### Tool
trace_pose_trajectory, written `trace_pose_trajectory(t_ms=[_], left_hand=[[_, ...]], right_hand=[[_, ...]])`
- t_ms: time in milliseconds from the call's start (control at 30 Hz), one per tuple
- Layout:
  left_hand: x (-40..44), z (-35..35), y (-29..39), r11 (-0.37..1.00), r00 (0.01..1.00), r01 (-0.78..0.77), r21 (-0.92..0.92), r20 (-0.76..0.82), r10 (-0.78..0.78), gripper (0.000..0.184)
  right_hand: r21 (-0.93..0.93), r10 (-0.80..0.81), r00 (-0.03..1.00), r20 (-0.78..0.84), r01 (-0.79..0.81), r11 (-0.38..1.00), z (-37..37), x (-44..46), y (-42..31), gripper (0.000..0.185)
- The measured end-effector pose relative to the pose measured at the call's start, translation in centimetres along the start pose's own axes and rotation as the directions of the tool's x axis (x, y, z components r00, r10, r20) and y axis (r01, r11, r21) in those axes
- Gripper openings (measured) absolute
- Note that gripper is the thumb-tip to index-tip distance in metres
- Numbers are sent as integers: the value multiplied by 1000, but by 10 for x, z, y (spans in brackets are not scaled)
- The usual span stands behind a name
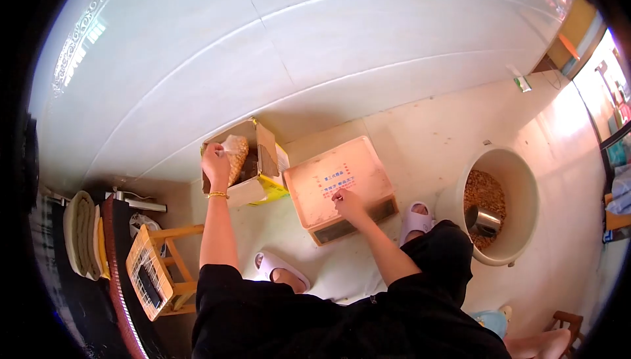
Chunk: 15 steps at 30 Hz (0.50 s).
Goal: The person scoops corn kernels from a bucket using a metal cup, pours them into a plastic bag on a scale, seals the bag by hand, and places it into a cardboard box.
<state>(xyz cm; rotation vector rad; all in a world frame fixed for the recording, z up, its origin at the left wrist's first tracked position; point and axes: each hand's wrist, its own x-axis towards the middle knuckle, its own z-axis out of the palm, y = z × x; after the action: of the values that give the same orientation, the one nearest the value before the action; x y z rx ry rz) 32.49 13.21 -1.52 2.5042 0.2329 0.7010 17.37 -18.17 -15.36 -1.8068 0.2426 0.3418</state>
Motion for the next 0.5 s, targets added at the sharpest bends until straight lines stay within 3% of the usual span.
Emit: trace_pose_trajectory(t_ms=[33,67,133,200,300,333,400,433,467,500], left_hand=[[-2,1,-6,995,984,19,97,175,-36,9],[-8,4,-10,995,983,25,95,180,-42,9],[-24,1,-16,939,869,50,341,448,-209,12],[-32,-6,-7,913,870,47,405,433,-237,15],[-42,-6,-6,932,943,-90,352,332,-34,16],[-45,-8,0,929,945,-89,358,326,-35,16],[-50,-5,21,881,864,-446,162,334,376,18],[-56,-1,42,860,819,-509,26,323,475,20],[-66,2,69,818,766,-564,-112,298,569,21],[-79,0,102,777,723,-585,-231,285,629,19]], right_hand=[[-14,26,1000,6,-26,1000,-1,2,2,14],[-28,52,999,15,-51,998,-2,3,5,14],[-57,44,999,21,-43,997,2,6,11,13],[-70,22,1000,21,-21,997,8,8,16,13],[-35,29,998,58,-27,999,13,4,8,13],[-104,18,995,99,-8,995,15,4,6,15],[-172,7,990,143,18,985,16,-2,-13,18],[155,118,971,207,-151,976,16,-11,-43,23],[448,199,933,298,-322,834,13,-20,-72,28],[654,91,918,387,-343,675,6,-25,-93,35]])
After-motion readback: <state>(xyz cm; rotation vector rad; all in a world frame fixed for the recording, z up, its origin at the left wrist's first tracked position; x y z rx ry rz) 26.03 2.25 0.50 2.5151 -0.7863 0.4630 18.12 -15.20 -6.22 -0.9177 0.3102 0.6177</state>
